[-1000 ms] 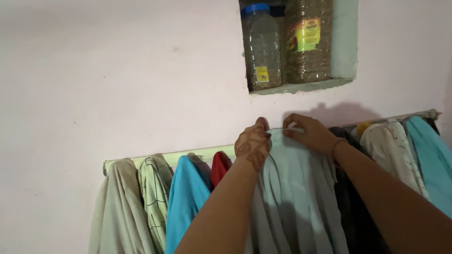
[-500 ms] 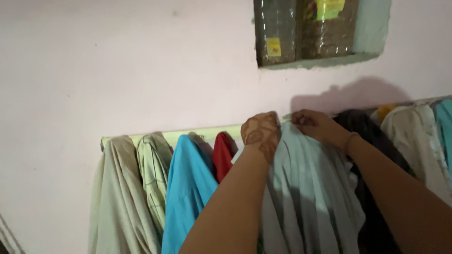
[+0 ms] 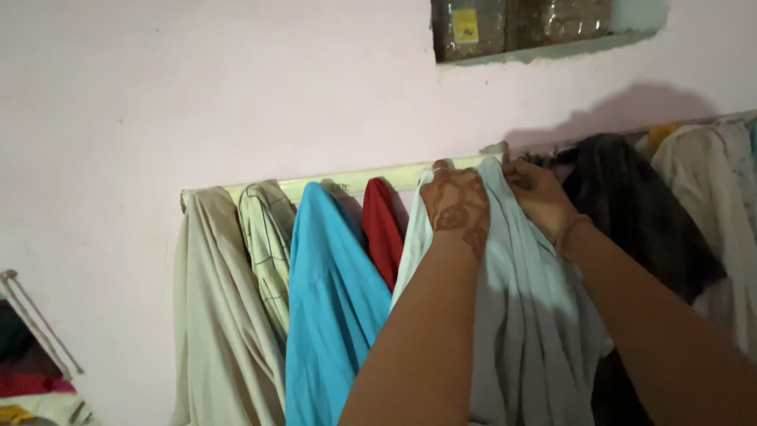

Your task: The person picks up various garments from a pile on the floor, unfolds them, and hangs them on a wall-mounted rod. The person handles a blue shirt, a white shirt, and a grey shirt, placing each on the rod next to other hanging clothes.

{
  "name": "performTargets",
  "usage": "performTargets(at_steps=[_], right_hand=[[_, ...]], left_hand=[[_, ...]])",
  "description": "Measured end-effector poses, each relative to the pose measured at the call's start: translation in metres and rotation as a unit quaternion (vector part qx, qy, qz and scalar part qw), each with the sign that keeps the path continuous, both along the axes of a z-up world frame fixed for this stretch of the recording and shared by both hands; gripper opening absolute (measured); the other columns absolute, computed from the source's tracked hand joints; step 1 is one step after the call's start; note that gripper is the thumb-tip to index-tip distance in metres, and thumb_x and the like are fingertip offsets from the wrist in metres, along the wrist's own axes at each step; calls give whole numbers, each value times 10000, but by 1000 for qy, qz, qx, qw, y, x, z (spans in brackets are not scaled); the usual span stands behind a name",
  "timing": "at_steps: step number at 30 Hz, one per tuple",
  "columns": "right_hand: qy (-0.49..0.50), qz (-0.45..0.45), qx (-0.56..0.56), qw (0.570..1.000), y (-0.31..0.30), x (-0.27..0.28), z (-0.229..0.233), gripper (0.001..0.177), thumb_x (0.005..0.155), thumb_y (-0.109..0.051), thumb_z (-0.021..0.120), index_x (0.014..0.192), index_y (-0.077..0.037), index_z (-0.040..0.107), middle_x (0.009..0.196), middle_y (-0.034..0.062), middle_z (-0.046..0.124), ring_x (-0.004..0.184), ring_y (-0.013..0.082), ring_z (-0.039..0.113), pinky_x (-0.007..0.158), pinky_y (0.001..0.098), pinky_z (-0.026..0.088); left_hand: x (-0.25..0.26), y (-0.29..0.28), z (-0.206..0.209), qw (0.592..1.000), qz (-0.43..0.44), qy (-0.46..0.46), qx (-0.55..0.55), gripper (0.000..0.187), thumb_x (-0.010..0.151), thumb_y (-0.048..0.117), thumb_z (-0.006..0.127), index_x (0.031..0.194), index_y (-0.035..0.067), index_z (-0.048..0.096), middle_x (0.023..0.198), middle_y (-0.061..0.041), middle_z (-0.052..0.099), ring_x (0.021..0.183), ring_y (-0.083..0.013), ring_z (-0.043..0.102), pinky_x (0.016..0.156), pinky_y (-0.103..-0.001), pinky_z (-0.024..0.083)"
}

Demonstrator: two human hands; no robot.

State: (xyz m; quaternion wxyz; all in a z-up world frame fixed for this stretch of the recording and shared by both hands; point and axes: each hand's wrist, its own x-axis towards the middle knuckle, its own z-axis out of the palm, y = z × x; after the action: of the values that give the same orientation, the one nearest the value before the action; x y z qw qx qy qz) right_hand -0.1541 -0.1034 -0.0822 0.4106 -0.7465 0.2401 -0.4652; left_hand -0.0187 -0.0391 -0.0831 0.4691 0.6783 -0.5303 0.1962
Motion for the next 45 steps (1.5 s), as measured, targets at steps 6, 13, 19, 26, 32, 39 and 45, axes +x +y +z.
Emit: performTargets(at_steps=[6, 13, 19, 26, 32, 39, 45], right_hand=[[-46, -21, -142, 989, 21, -8, -16, 373, 930, -139, 678, 1274, -1, 639, 1134, 143, 714, 1026, 198, 673, 895, 310, 540], [-10, -99, -228, 969, 26, -22, -52, 299, 989, -164, 635, 1213, 22, 703, 1072, 179, 755, 955, 195, 726, 822, 307, 548], [66, -156, -38, 985, 47, -30, -80, 503, 1145, -415, 522, 1143, 80, 613, 1039, 272, 640, 1007, 390, 597, 838, 414, 487], [21, -6, -89, 996, 114, -37, -105, 701, 974, -412, 615, 1517, -11, 422, 1376, 131, 617, 1231, 222, 579, 1014, 337, 439], [28, -75, 109, 991, 130, -55, -120, 557, 1040, -400, 550, 1473, -51, 586, 1272, 166, 686, 1106, 277, 634, 986, 390, 467], [-90, 11, 428, 899, 117, -82, -129, 592, 920, -397, 616, 1455, -147, 570, 1351, 77, 658, 1214, 271, 600, 1038, 478, 470], [20, 3, 388, 922, 121, -87, -151, 619, 904, -400, 657, 1451, -125, 564, 1384, 94, 635, 1248, 284, 576, 1057, 456, 429]], left_hand=[[2, -10, -48, 998, 13, 35, 48, 167, 949, 164, 519, 870, 98, 651, 793, -40, 679, 758, -182, 655, 656, -331, 519], [8, -13, -106, 991, -103, 26, -79, 266, 1089, 135, 396, 1236, 73, 608, 1058, -87, 704, 986, -224, 726, 838, -286, 569], [-5, 41, -153, 952, 42, -286, 99, 586, 993, 156, 404, 1540, 346, 496, 1394, -351, 573, 887, -297, 690, 728, -277, 583], [-20, 69, -224, -192, 614, -750, 155, 471, 1042, 320, 326, 1434, 168, 539, 962, -69, 616, 887, -211, 579, 531, -251, 479], [5, 41, -293, -258, 709, -642, 137, 332, 1187, 285, 309, 1159, 75, 564, 1046, -18, 608, 926, -147, 559, 668, -263, 428], [15, 34, -313, -177, 628, -752, 97, 247, 1123, 188, 369, 1090, 42, 565, 1130, -92, 626, 888, -158, 561, 595, -272, 435], [13, 65, -301, -363, 563, -726, 157, 215, 1114, 184, 401, 1115, 53, 572, 1098, -76, 627, 857, -154, 566, 596, -269, 445]])
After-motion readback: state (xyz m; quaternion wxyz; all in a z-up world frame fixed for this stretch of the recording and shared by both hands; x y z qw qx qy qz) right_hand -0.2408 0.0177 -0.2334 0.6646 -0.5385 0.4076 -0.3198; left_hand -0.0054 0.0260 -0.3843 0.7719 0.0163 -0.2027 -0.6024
